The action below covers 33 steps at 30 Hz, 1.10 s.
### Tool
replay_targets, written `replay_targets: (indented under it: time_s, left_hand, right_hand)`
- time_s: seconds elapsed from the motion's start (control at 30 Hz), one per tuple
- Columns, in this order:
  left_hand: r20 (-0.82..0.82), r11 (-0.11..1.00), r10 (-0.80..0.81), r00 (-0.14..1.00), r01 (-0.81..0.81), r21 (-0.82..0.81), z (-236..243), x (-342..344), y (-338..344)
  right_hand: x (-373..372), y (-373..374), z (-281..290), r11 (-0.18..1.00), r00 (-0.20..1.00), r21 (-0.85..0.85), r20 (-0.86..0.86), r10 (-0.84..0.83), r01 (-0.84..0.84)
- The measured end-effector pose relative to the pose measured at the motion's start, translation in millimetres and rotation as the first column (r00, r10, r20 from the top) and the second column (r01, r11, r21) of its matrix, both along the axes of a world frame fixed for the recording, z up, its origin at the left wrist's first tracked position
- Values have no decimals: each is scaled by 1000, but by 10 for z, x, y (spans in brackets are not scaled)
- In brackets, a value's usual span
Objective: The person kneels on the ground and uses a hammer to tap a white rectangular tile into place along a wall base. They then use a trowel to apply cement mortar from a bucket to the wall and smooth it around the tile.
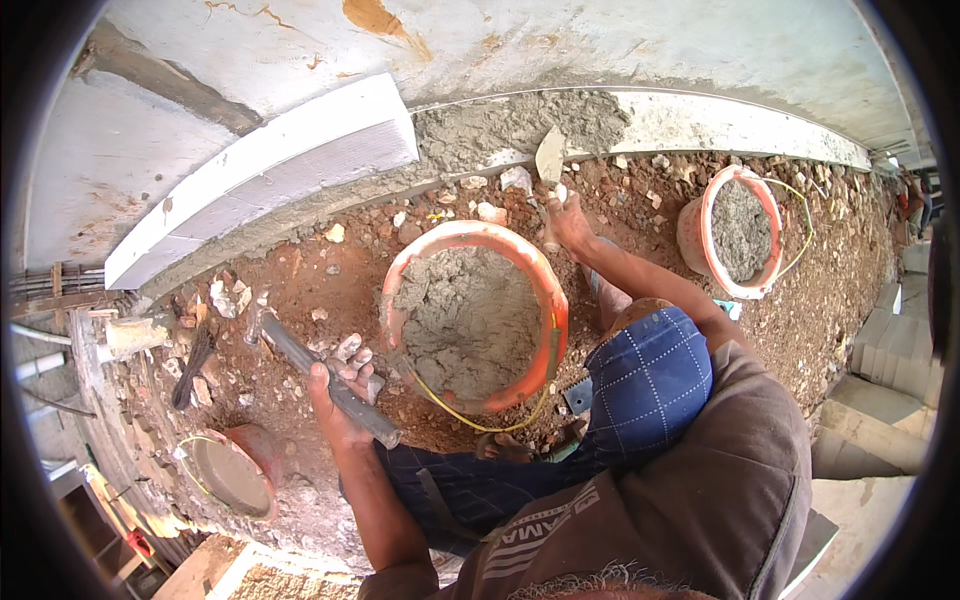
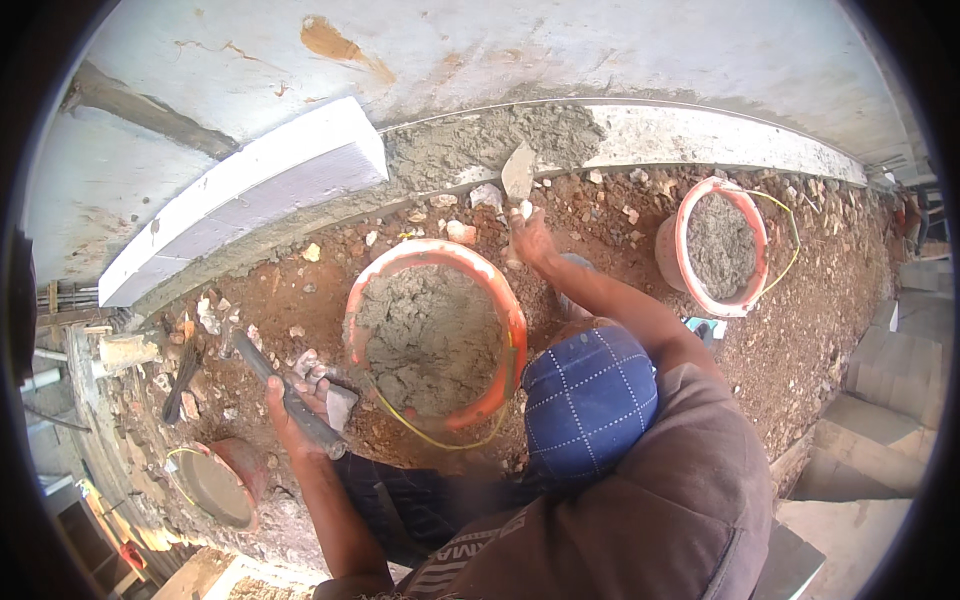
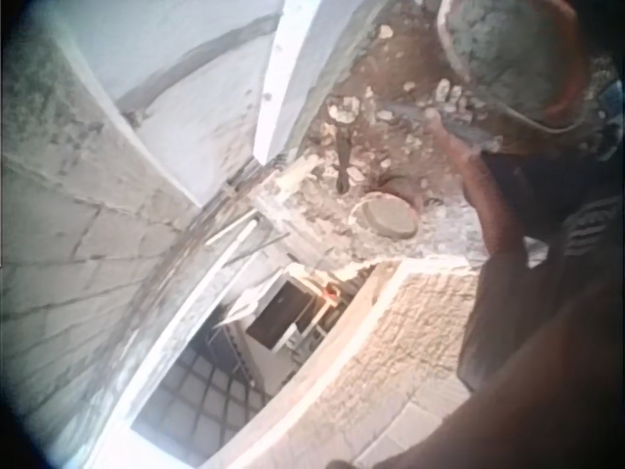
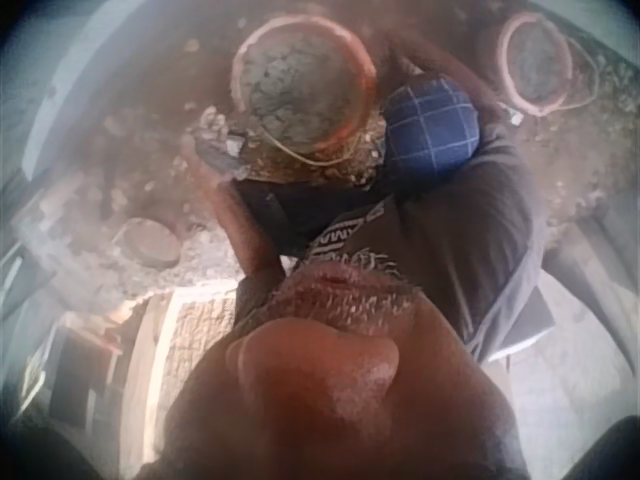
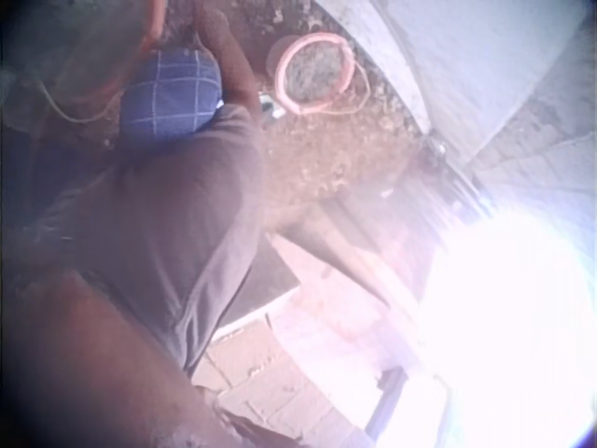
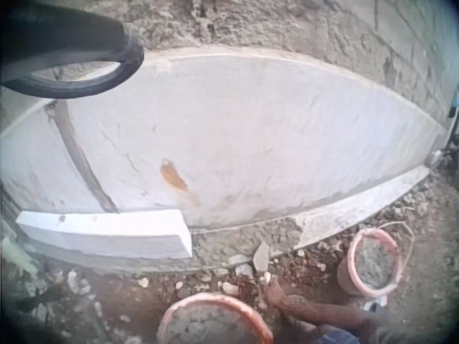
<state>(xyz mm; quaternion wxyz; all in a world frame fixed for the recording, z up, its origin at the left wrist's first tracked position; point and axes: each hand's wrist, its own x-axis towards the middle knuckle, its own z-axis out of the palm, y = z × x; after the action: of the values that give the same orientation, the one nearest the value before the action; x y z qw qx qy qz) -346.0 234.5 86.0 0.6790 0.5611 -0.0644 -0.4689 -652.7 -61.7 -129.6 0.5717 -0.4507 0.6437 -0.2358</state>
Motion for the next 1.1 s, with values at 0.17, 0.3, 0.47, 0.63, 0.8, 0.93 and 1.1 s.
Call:
replay_targets:
  time_s: [0.17, 0.3, 0.47, 0.63, 0.8, 0.93, 1.1]
  left_hand:
    - [41, 997, 41, 998, -44, 65, 70, -99, -64]
    - [12, 1000, 8, 1000, -8, -6, -14, -66, -137]
    - [3, 999, 24, 1000, -24, 25, -90, -43, -250]
    - [-44, 997, 67, 997, -65, 45, -110, -7, -272]
    - [-32, 999, 35, 999, -34, 33, -152, -7, -289]
    - [-25, 999, 47, 999, -46, 25, -106, 1, -185]
    - [-9, 998, 58, 998, -58, -6, -97, 51, -138]
  right_hand:
    - [-17, 155, 348, 978, 978, -81, -97, 184, -192]
    - [-276, 138, 1, 825, 866, -318, -353, 354, -467]
    - [-280, -206, 459, 689, 563, 21, -558, 609, -724]
    - [153, -641, 1394, 522, 432, -37, -613, 661, -852]
    - [990, -1342, 1518, 500, 416, -41, -617, 668, -865]
    - [1275, -1323, 1355, 416, 246, 239, -520, 818, -877]
    - [962, -830, 1433, 385, 160, 112, -778, 607, -916]
